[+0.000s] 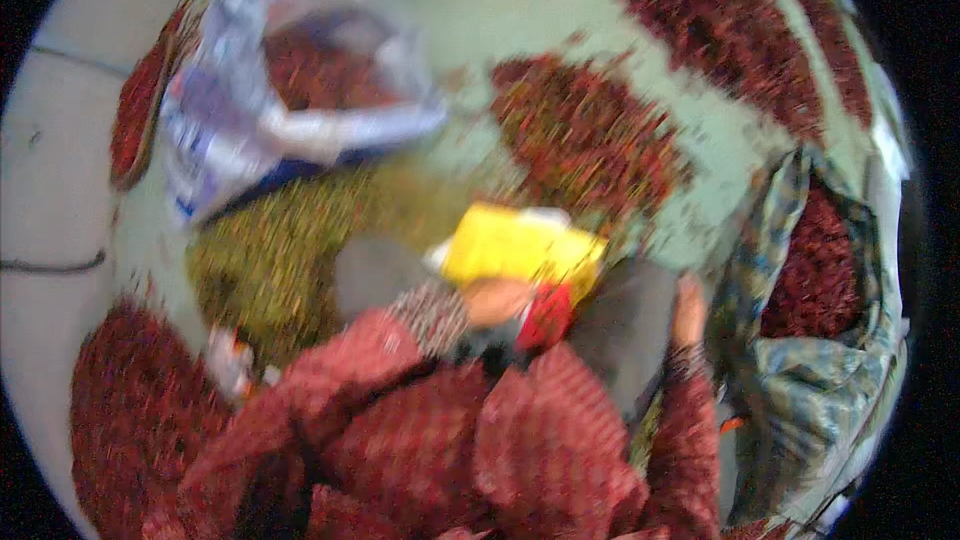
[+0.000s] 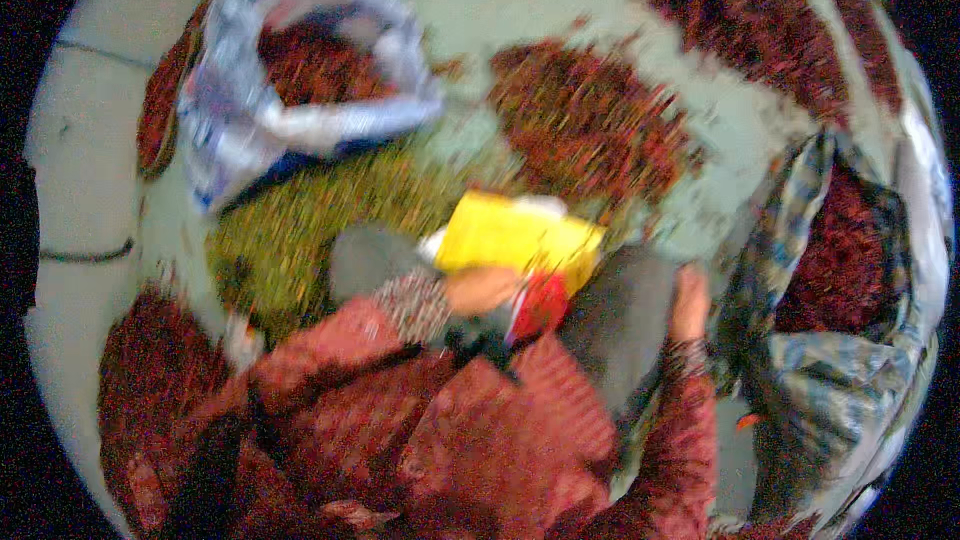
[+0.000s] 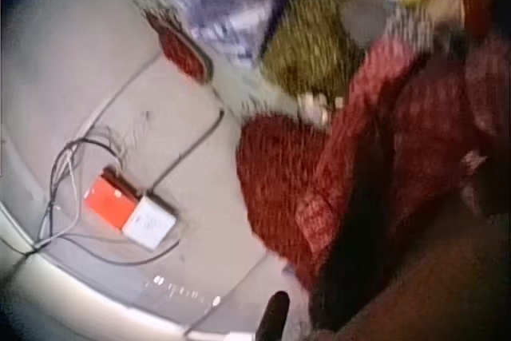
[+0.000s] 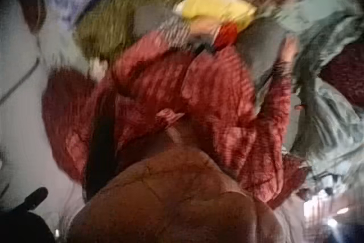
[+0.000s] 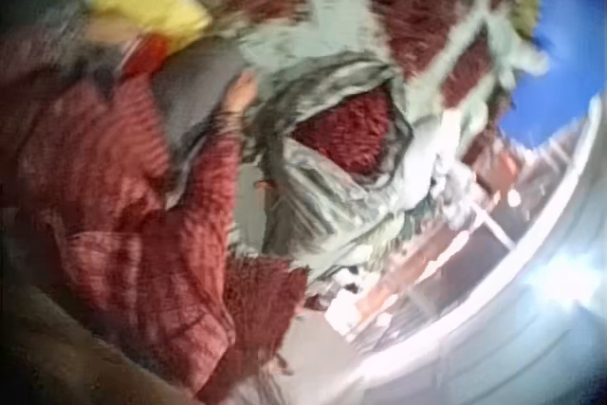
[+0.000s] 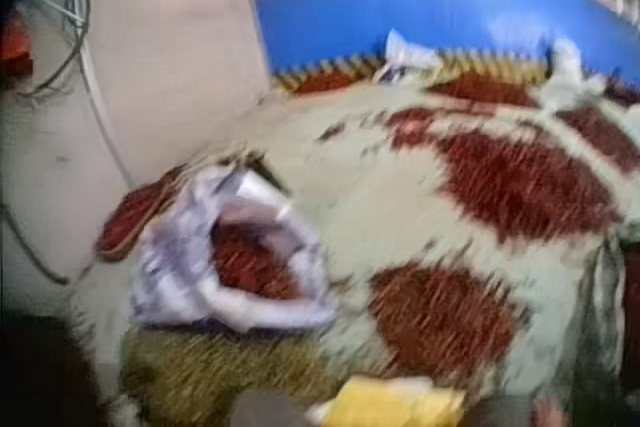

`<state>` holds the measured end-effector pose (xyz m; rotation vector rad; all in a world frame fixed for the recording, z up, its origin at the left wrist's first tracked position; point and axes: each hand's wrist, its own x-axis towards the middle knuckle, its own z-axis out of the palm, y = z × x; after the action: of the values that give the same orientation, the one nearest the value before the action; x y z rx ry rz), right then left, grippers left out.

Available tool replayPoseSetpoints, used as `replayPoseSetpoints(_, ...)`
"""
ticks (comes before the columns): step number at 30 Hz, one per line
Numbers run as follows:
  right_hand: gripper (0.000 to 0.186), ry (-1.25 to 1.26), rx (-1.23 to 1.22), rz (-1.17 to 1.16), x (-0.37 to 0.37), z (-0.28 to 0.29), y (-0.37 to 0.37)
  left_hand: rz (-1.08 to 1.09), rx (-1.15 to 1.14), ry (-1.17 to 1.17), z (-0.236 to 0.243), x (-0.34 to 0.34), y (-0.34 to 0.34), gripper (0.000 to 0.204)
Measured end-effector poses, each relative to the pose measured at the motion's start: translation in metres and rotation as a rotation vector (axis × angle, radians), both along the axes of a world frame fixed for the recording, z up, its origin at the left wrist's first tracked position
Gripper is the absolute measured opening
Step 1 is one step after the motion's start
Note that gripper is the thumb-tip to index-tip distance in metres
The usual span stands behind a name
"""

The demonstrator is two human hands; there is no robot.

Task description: The person sits on the floor and manually removes stems from dried red chili peppers. They pick up peppers from a large pile, detach the stems by hand, and place the cleaned peppers into a nearby bag while discarding the stems.

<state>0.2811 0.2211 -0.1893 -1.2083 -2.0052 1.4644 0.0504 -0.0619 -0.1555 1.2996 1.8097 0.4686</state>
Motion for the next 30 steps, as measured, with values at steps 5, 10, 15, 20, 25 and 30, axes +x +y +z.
replayPoseSetpoints(5, 0.039, -0.188, 0.367, 0.108, 0.033, 0.041, 0.015, 0.017, 0.178, 0.080, 0.006, 0.018, -0.018, 0.022)
replayPoseSetpoints(10, 0.031, -0.219, 0.651, 0.218, 0.019, 0.047, 0.025, 0.073, 0.149, 0.175, 0.023, 0.028, -0.032, 0.023)
replayPoseSetpoints(15, 0.030, -0.036, 0.410, 0.474, -0.094, 0.099, -0.043, 0.409, 0.302, 0.360, 0.032, -0.034, -0.018, 0.021)
replayPoseSetpoints(20, 0.042, -0.262, 0.603, 0.756, -0.167, 0.031, -0.085, 0.372, 0.102, 0.635, 0.000, -0.087, 0.006, 0.021)
replayPoseSetpoints(25, 0.043, -0.410, 0.800, 0.789, -0.165, 0.021, -0.111, 0.376, 0.204, 0.558, -0.028, -0.104, 0.004, 0.027)
replayPoseSetpoints(30, 0.035, -0.176, 0.506, 0.987, -0.160, 0.037, -0.084, 0.171, 0.022, 0.635, -0.035, -0.127, 0.024, 0.026)
